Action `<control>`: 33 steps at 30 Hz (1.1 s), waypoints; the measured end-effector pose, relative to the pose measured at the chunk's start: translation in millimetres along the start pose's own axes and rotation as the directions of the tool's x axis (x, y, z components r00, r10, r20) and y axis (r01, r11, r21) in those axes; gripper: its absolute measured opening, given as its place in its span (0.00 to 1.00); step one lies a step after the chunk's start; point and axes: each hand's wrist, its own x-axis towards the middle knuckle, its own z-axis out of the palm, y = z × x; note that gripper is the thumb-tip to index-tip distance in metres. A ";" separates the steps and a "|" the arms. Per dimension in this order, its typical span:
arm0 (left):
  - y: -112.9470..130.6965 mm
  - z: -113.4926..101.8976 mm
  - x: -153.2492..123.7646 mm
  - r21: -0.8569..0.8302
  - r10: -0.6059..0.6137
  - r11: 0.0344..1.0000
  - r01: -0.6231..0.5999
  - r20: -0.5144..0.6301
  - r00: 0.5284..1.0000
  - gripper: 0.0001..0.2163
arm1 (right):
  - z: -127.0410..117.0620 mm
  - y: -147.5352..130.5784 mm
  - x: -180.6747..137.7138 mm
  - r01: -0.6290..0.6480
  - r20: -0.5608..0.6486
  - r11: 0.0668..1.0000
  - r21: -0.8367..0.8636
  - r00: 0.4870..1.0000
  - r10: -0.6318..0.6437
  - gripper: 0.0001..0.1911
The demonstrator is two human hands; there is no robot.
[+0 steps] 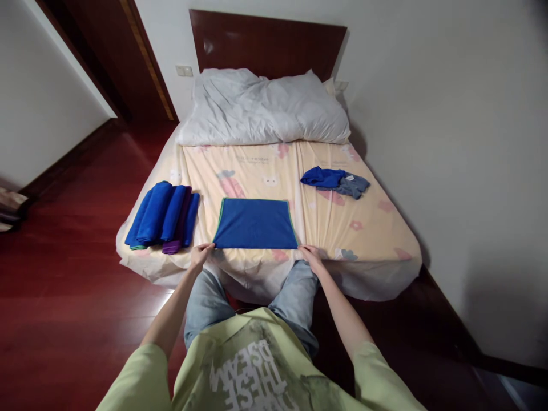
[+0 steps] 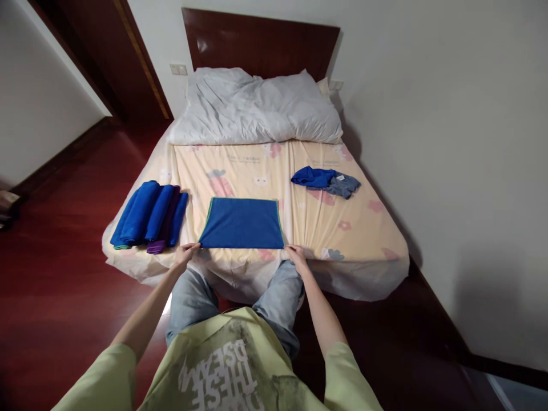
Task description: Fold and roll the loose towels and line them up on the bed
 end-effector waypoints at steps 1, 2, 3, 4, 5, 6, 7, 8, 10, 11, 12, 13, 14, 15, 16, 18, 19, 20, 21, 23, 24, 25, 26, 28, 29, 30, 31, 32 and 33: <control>-0.6 -1.4 -0.7 -0.001 -0.002 1.000 0.002 -0.013 1.000 0.27 | -0.7 1.3 0.4 0.000 0.012 1.000 -0.005 1.000 0.000 0.28; -1.4 -2.4 -1.0 0.002 -0.003 1.000 0.003 -0.023 1.000 0.26 | -1.2 2.4 1.1 0.005 0.025 1.000 -0.018 1.000 -0.005 0.27; -2.7 -3.2 -0.8 0.006 -0.002 1.000 0.002 -0.027 1.000 0.25 | -1.8 3.5 2.2 0.019 0.037 0.999 -0.037 0.999 -0.018 0.26; -4.4 -3.8 -0.1 0.011 0.000 1.000 0.000 -0.022 1.000 0.24 | -2.2 4.4 3.5 0.044 0.050 0.997 -0.056 0.998 -0.041 0.25; -6.5 -4.3 0.9 0.013 0.000 1.000 0.001 -0.017 1.000 0.23 | -2.7 5.1 4.9 0.079 0.064 0.994 -0.074 0.995 -0.074 0.23; -9.2 -4.9 2.2 0.014 0.000 1.000 0.000 -0.013 1.000 0.22 | -3.3 5.5 6.2 0.116 0.078 0.989 -0.090 0.991 -0.109 0.21; -12.3 -5.6 3.7 0.013 0.003 1.000 -0.003 -0.014 1.000 0.21 | -3.8 5.6 7.5 0.146 0.091 0.984 -0.107 0.986 -0.137 0.20; -15.9 -6.4 5.1 0.014 0.008 1.000 -0.007 -0.016 1.000 0.20 | -4.4 5.4 8.4 0.167 0.102 0.978 -0.125 0.983 -0.155 0.18; -24.1 -8.4 7.4 0.015 0.023 1.000 -0.023 -0.014 1.000 0.20 | -5.7 4.1 9.2 0.181 0.120 0.970 -0.162 0.979 -0.163 0.16; -28.5 -9.7 8.1 0.013 0.031 0.999 -0.031 -0.005 0.999 0.21 | -6.5 3.2 9.1 0.180 0.131 0.968 -0.176 0.979 -0.158 0.15; -33.0 -11.2 8.3 0.010 0.037 0.999 -0.037 0.007 0.999 0.21 | -7.2 2.2 8.8 0.177 0.146 0.967 -0.183 0.978 -0.151 0.15; -37.4 -12.9 8.1 0.005 0.039 0.999 -0.039 0.020 0.999 0.22 | -7.9 1.2 8.4 0.175 0.167 0.967 -0.185 0.975 -0.144 0.14; -41.5 -14.7 7.5 0.001 0.040 0.999 -0.040 0.035 0.999 0.23 | -8.4 0.4 7.9 0.171 0.192 0.968 -0.186 0.972 -0.135 0.13; -45.2 -16.6 6.6 0.002 0.041 0.999 -0.041 0.047 0.998 0.23 | -8.8 -0.3 7.5 0.165 0.218 0.968 -0.187 0.968 -0.123 0.12; -48.2 -18.4 5.4 0.008 0.041 0.999 -0.042 0.054 0.998 0.24 | -8.9 -0.7 7.0 0.157 0.241 0.970 -0.188 0.964 -0.109 0.11; -52.1 -20.8 2.6 0.028 0.041 0.999 -0.043 0.068 0.997 0.25 | -8.4 -0.7 5.7 0.135 0.272 0.973 -0.185 0.959 -0.081 0.10; -53.0 -21.1 1.3 0.034 0.040 0.999 -0.043 0.072 0.997 0.25 | -7.8 -0.4 4.7 0.123 0.283 0.977 -0.176 0.956 -0.069 0.11; -53.3 -20.8 0.3 0.035 0.039 0.998 -0.042 0.071 0.997 0.26 | -7.1 0.1 3.5 0.111 0.288 0.981 -0.161 0.956 -0.061 0.11; -53.2 -20.0 -0.3 0.029 0.040 0.999 -0.042 0.067 0.997 0.26 | -6.4 0.7 2.1 0.099 0.286 0.985 -0.140 0.957 -0.055 0.12; -52.3 -17.4 -0.4 0.004 0.048 0.999 -0.049 0.056 0.997 0.29 | -5.6 2.0 -1.0 0.075 0.259 0.992 -0.097 0.965 -0.048 0.15; -51.8 -16.2 0.2 -0.010 0.056 0.998 -0.055 0.052 0.997 0.30 | -5.7 2.8 -2.4 0.066 0.238 0.995 -0.081 0.970 -0.045 0.17; -51.1 -15.5 0.9 -0.021 0.064 0.998 -0.063 0.051 0.997 0.32 | -6.1 3.5 -3.5 0.060 0.217 0.996 -0.073 0.975 -0.042 0.19; -50.5 -15.4 1.6 -0.029 0.073 0.997 -0.071 0.053 0.996 0.33 | -7.0 4.4 -4.1 0.058 0.203 0.996 -0.072 0.978 -0.042 0.19; -49.0 -17.5 2.2 -0.026 0.088 0.996 -0.086 0.073 0.993 0.35 | -9.5 6.3 -3.9 0.072 0.206 0.994 -0.080 0.977 -0.054 0.18; -48.2 -19.5 1.8 -0.016 0.091 0.996 -0.089 0.086 0.992 0.35 | -10.9 7.4 -3.2 0.085 0.222 0.992 -0.090 0.973 -0.063 0.16; -47.4 -21.7 0.9 -0.001 0.090 0.996 -0.090 0.101 0.991 0.35 | -12.3 8.6 -2.4 0.099 0.244 0.990 -0.103 0.967 -0.072 0.15; -46.7 -24.1 -0.3 0.018 0.086 0.996 -0.088 0.116 0.990 0.35 | -13.6 9.6 -1.6 0.114 0.270 0.987 -0.116 0.960 -0.079 0.14; -46.1 -26.4 -1.7 0.036 0.080 0.996 -0.085 0.130 0.988 0.36 | -14.6 10.4 -1.0 0.125 0.293 0.984 -0.129 0.952 -0.083 0.14; -45.5 -28.4 -3.1 0.051 0.075 0.995 -0.083 0.143 0.987 0.36 | -15.3 10.9 -0.7 0.132 0.313 0.981 -0.141 0.946 -0.083 0.14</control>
